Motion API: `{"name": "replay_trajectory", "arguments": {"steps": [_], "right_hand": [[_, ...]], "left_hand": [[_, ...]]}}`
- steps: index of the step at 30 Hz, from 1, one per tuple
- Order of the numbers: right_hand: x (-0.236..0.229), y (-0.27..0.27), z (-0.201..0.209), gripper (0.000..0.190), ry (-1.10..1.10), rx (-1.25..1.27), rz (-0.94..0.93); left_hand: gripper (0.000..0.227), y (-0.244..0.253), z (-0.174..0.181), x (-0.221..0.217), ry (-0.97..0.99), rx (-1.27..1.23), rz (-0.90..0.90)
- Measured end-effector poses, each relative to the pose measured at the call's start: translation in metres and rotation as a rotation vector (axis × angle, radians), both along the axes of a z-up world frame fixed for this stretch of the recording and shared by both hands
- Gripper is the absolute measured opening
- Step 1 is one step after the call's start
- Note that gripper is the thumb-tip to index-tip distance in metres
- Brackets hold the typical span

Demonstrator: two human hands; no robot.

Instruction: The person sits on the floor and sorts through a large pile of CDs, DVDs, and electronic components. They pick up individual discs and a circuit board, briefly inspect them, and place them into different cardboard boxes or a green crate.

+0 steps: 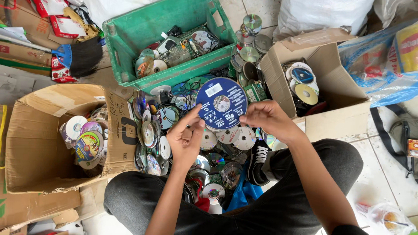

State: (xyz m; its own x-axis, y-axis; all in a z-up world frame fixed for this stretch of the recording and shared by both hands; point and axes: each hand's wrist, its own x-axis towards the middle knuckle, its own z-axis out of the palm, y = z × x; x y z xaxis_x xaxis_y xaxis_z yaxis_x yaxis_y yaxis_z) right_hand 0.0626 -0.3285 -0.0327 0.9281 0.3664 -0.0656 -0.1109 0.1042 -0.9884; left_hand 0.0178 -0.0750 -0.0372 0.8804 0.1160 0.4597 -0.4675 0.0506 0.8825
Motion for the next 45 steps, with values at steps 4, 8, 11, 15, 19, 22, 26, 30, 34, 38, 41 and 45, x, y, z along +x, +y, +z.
{"name": "replay_trajectory", "arguments": {"steps": [4, 8, 11, 15, 19, 22, 26, 30, 34, 38, 41, 45], "right_hand": [[-0.008, 0.021, 0.042, 0.008, -0.033, -0.064, 0.095], [-0.008, 0.024, 0.041, 0.019, -0.012, -0.095, 0.159], [-0.004, 0.031, 0.056, 0.027, -0.031, -0.118, 0.113], [-0.003, 0.047, 0.057, 0.028, -0.026, -0.146, 0.098], [-0.011, 0.074, 0.065, 0.024, 0.01, -0.135, 0.143], [-0.014, 0.077, 0.052, 0.021, 0.037, -0.127, 0.131], [-0.018, 0.076, 0.038, 0.027, 0.045, 0.008, -0.004], [-0.019, 0.079, 0.042, 0.048, 0.08, 0.096, -0.039], [-0.02, 0.081, 0.036, 0.052, 0.086, 0.119, -0.002], [-0.02, 0.08, 0.035, 0.057, 0.091, 0.159, 0.048], [-0.023, 0.078, 0.034, 0.065, 0.101, 0.183, 0.083], [-0.024, 0.08, 0.038, 0.075, 0.091, 0.217, 0.104]], "left_hand": [[0.043, -0.001, 0.022, -0.003, 0.121, -0.13, 0.009], [0.046, 0.005, 0.017, -0.005, 0.161, -0.154, 0.043], [0.042, 0.01, 0.026, -0.006, 0.184, -0.139, 0.058], [0.038, 0.017, 0.029, -0.012, 0.223, -0.129, 0.019], [0.037, 0.021, 0.023, -0.016, 0.268, -0.165, 0.0], [0.041, 0.027, 0.024, -0.021, 0.273, -0.25, -0.048], [0.071, 0.034, 0.017, -0.026, 0.355, -0.456, -0.214], [0.09, 0.034, 0.008, -0.028, 0.341, -0.519, -0.233], [0.094, 0.035, 0.016, -0.032, 0.32, -0.493, -0.22], [0.075, 0.035, 0.019, -0.029, 0.321, -0.51, -0.225], [0.07, 0.033, 0.012, -0.029, 0.333, -0.555, -0.248], [0.06, 0.032, -0.003, -0.027, 0.367, -0.744, -0.352]]}}
